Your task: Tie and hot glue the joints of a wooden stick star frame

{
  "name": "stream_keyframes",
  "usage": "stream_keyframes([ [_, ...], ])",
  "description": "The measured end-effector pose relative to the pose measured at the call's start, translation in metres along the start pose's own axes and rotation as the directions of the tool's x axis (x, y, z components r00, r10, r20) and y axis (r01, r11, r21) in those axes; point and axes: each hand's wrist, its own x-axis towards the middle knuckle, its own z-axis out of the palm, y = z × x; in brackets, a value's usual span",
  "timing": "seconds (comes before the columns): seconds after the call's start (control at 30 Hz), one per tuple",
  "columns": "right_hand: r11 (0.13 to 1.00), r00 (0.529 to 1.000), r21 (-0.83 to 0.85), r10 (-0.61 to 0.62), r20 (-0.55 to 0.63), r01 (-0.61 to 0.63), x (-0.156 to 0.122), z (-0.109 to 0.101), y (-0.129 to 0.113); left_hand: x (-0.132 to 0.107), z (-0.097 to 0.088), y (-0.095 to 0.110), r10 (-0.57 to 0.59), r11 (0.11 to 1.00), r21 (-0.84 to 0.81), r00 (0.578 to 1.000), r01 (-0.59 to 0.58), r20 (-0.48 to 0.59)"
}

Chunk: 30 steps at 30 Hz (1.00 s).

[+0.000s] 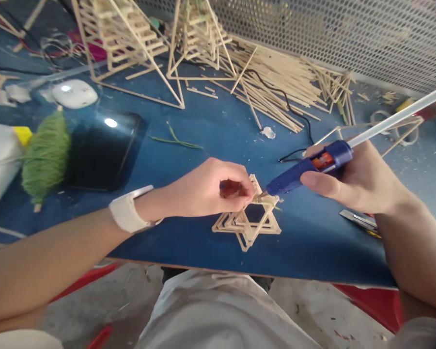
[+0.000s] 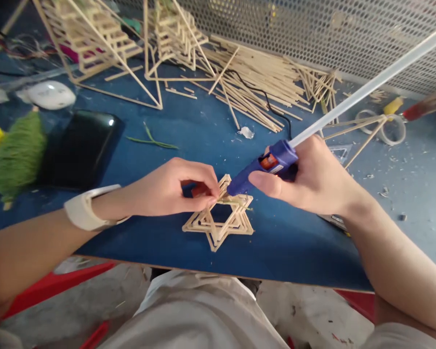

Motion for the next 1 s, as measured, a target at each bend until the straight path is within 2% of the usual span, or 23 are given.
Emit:
stream_keyframes([
  [0.1,0.994,0.991,-0.031,-0.102,0.089,0.105,0.008,-0.002,-0.001,0.0,-0.001,0.001,-0.041,0.999,0.011,0.999,0.04,0.014],
  [0.2,0.993,0.99,-0.022,-0.116,0.081,0.118,0.008,-0.003,-0.003,0.001,-0.002,0.004,-0.055,0.998,0.016,0.998,0.055,0.013],
  [0.63,0.997,0.99,0.035,-0.075,0.116,0.072,0.01,0.006,-0.002,0.005,-0.002,0.011,-0.099,0.995,-0.014,0.995,0.099,-0.009],
  [1.0,0.997,0.991,-0.035,-0.061,0.117,0.065,0.007,0.006,-0.003,0.002,-0.003,0.01,-0.059,0.998,0.023,0.998,0.059,0.008],
])
